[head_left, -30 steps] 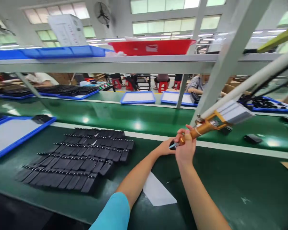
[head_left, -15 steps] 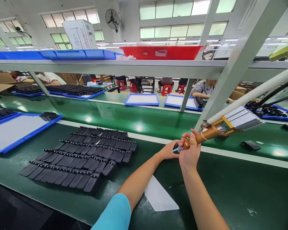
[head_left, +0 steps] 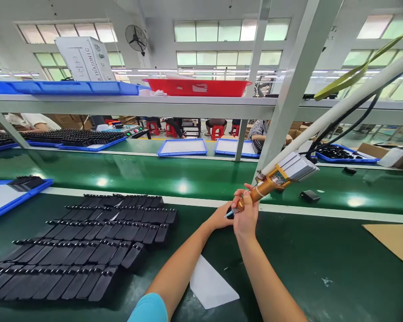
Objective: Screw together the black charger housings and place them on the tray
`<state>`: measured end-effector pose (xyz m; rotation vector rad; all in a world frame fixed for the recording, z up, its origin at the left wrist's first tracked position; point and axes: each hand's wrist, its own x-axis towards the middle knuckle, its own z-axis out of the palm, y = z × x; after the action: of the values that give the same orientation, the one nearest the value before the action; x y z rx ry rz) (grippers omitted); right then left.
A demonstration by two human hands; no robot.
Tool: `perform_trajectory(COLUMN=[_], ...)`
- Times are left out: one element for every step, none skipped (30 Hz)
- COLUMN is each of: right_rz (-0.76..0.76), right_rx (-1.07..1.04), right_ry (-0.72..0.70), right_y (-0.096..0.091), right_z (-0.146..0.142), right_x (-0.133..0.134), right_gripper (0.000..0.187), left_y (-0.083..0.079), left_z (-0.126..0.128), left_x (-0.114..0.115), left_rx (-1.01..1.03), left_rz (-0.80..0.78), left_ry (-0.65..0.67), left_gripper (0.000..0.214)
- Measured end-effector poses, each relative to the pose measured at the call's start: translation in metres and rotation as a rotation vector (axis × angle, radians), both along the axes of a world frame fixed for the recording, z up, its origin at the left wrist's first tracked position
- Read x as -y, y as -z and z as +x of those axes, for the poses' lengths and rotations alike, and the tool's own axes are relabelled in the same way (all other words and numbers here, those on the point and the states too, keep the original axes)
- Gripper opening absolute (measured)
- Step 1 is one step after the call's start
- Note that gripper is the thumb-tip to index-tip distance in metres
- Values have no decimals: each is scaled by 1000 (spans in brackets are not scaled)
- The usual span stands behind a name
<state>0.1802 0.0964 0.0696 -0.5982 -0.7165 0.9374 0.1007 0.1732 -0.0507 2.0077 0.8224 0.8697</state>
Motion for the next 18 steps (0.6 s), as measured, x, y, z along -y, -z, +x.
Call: perform_trajectory(right_rz=[0,-1,-2,-2,-2,-1,0,3,4,5,5,5,6,7,8,9,9,8], right_rx=[-1,-2,-5,-8,-13,-17,-19,-19,-19,-19,-20,-22,-25,-28,-31,-33,-33,-32], right_ry=[0,-1,-2,-5,-8,-9,-8,-5,-1,2,4,2,-1,-6,-11,-13,-12,-10], right_y=[0,0,1,1,1,1,1,1,1,1,1,1,1,1,1,1,1,1], right_z=[0,0,0,0,0,1,1,1,1,1,1,1,1,1,1,1,0,0], right_x=[0,0,0,0,0,-1,-1,-1,-1,-1,-1,-1,-1,-1,-1,-1,-1,0], right_gripper=[30,31,31,31,31,31,31,30,29,28,28,28,28,28,28,29,29,29], left_y=[1,2,3,4,4,4,4,4,4,4,4,4,4,5,5,5,6,5], left_z=[0,0,1,1,1,0,0,0,-1,-1,-1,-1,-1,-1,-1,-1,-1,-1], left_x=[-1,-1,-2,-2,-2,-2,-2,-2,-2,-2,-2,-2,-2,-2,-2,-2,-3,-3], left_rx=[-2,-4,-6,-7,-8,-9,-9,-9,-9,-10,-11,-13,-15,-18,-21,-25,-28,-31], left_rz=[3,11,21,28,34,40,46,50,53,55,57,58,58,57,57,56,56,57], left_ry=[0,3,7,9,11,13,14,15,16,17,19,20,22,23,23,24,26,30], left_gripper=[48,48,47,46,46,47,48,49,50,50,50,50,50,51,52,52,53,54])
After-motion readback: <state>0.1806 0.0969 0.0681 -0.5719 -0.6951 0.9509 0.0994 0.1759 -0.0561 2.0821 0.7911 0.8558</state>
